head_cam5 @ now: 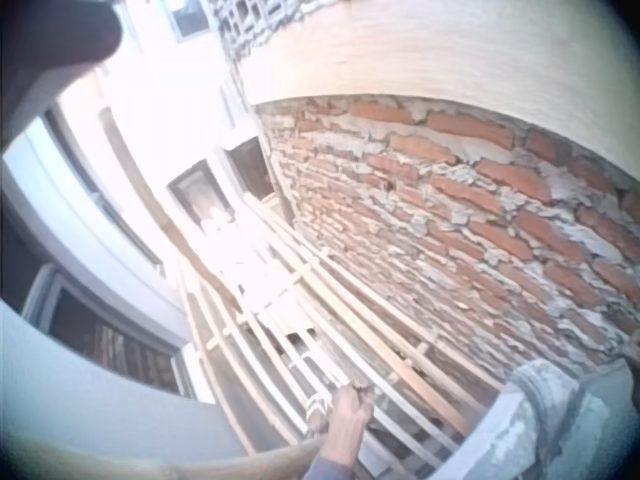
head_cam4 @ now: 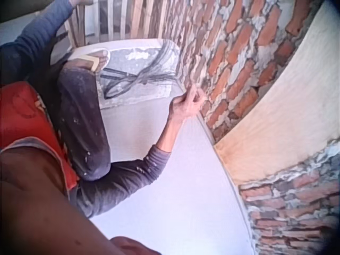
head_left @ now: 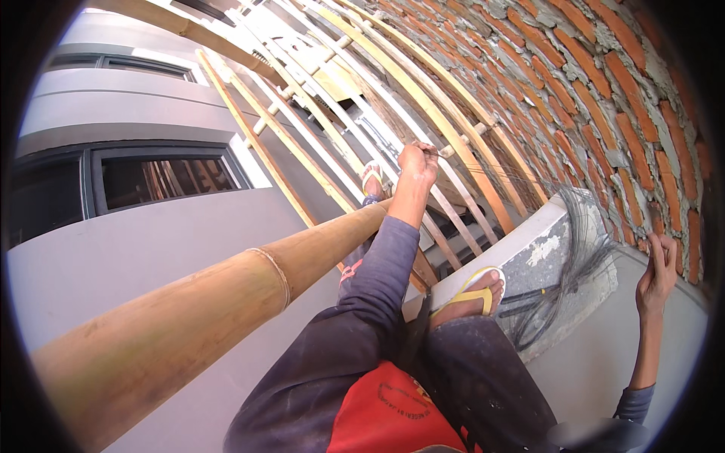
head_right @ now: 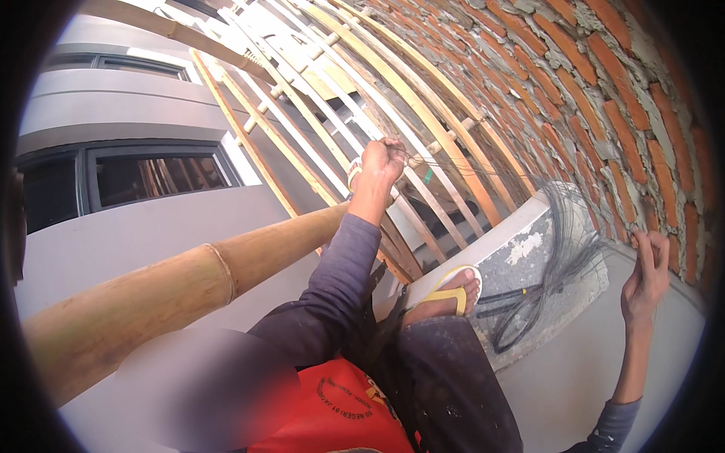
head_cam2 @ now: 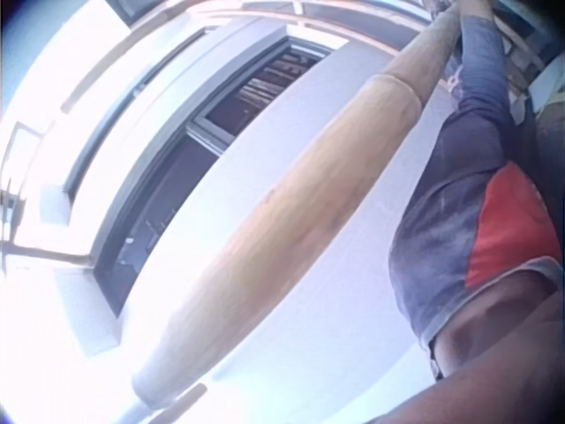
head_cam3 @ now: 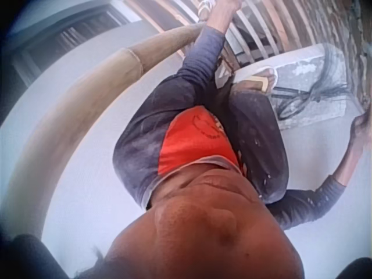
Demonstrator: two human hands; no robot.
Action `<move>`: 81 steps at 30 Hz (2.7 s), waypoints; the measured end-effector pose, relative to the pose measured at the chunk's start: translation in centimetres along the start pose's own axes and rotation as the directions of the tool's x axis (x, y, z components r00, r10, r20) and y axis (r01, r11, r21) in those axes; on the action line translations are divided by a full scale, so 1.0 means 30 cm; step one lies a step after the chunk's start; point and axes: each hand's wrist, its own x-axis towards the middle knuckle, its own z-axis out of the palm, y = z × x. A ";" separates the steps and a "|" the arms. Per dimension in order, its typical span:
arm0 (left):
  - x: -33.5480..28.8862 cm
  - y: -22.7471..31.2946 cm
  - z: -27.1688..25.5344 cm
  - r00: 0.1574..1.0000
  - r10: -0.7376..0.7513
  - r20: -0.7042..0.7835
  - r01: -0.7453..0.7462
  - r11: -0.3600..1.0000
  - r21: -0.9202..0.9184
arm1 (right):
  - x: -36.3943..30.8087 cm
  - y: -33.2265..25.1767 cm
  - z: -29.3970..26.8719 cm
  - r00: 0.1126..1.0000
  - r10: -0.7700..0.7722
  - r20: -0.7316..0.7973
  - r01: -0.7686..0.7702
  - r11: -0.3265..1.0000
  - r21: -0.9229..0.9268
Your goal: The person is assembling a curved wooden structure against a brick wall. They use a hammer to secure wooden slats and a wire cutter to cut and tie wires around the slats to fasten them in place.
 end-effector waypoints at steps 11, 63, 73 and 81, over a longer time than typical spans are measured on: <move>-0.018 0.053 0.034 0.918 0.307 0.250 -0.393 0.792 0.468 | -0.068 -0.165 -0.004 0.640 0.076 0.765 -0.135 0.991 0.014; -0.307 0.095 0.195 0.716 0.296 0.633 -0.612 0.702 0.364 | 0.005 0.124 0.123 0.815 0.579 0.031 -0.506 0.737 -0.449; -0.310 0.300 0.343 0.601 0.606 0.521 -0.763 0.629 0.148 | 0.101 -0.425 -0.356 0.881 -0.253 0.399 -0.270 0.423 0.865; -0.456 0.145 0.350 0.637 0.266 0.723 -0.513 0.847 0.140 | 0.046 0.159 -0.002 0.890 0.451 -0.060 -0.439 0.817 -0.373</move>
